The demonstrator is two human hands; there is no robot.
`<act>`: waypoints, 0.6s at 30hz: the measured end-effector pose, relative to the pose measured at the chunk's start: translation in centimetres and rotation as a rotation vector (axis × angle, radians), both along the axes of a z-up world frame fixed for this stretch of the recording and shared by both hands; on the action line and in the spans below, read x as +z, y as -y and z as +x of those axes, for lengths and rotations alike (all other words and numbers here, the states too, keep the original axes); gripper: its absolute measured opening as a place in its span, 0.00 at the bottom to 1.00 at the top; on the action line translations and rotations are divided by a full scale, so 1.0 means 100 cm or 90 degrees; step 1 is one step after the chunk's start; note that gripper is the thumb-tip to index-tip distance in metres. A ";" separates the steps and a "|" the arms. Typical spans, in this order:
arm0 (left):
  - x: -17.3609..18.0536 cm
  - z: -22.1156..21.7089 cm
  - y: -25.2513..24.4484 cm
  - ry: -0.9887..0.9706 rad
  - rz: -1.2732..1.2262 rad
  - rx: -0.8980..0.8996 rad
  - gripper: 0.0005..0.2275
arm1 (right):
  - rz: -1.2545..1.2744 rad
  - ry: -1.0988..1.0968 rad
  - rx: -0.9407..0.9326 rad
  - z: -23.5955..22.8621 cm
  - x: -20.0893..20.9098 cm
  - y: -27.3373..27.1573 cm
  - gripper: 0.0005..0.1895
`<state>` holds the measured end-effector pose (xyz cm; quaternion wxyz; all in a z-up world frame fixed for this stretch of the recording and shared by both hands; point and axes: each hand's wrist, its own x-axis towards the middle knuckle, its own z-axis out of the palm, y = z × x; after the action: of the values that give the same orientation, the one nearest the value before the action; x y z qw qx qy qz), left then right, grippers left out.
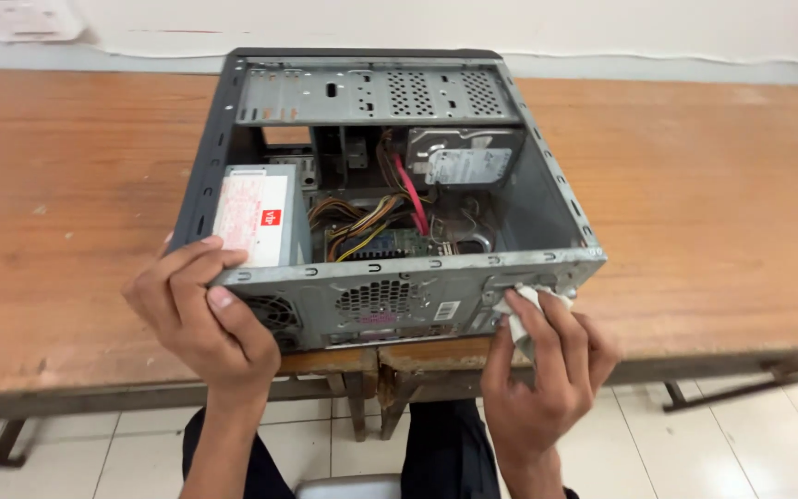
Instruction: The person cleans the exterior and interior surfaces of an open desktop computer case using a white cloth. They wipe the back panel, side edges, and internal metal frame while the case rests on a wooden table.
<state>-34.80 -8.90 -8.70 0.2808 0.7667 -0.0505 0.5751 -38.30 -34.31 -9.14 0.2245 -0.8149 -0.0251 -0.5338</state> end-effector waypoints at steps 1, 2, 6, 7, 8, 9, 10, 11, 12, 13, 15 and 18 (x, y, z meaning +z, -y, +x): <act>-0.004 0.004 -0.004 0.019 0.017 0.002 0.12 | -0.001 -0.006 -0.006 -0.002 0.001 -0.004 0.19; -0.009 0.007 -0.009 0.039 0.032 0.007 0.12 | -0.002 -0.011 -0.008 -0.002 0.002 -0.009 0.19; -0.009 0.007 -0.014 0.033 0.044 -0.011 0.14 | -0.021 -0.001 -0.043 -0.001 -0.002 -0.016 0.19; -0.010 0.006 -0.016 0.019 0.055 -0.012 0.14 | -0.014 0.010 -0.042 0.000 -0.002 -0.019 0.19; -0.011 0.004 -0.018 0.007 0.064 -0.008 0.14 | -0.009 0.023 -0.035 0.003 0.000 -0.020 0.18; -0.009 0.001 -0.017 0.005 0.060 -0.021 0.14 | -0.013 0.020 -0.047 0.000 -0.004 -0.019 0.18; -0.004 -0.001 -0.017 0.008 0.065 -0.021 0.14 | -0.007 0.025 -0.047 0.002 -0.005 -0.020 0.18; 0.001 -0.002 -0.016 0.010 0.070 -0.021 0.14 | -0.001 0.030 -0.047 0.005 -0.007 -0.019 0.18; 0.004 -0.003 -0.017 0.014 0.069 -0.022 0.14 | -0.002 0.034 -0.048 0.005 -0.005 -0.020 0.18; 0.006 -0.004 -0.017 0.005 0.070 -0.023 0.15 | 0.000 0.037 -0.044 0.005 -0.004 -0.020 0.18; 0.005 -0.003 -0.016 -0.003 0.067 -0.022 0.15 | -0.002 0.040 -0.038 0.006 -0.005 -0.017 0.18; 0.001 0.001 -0.014 0.018 0.063 -0.007 0.14 | 0.003 0.045 -0.033 0.008 -0.008 -0.013 0.18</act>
<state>-34.70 -7.49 -8.58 0.2452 0.7712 -0.0873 0.5810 -37.52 -33.05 -9.95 0.2117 -0.7953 -0.0107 -0.5680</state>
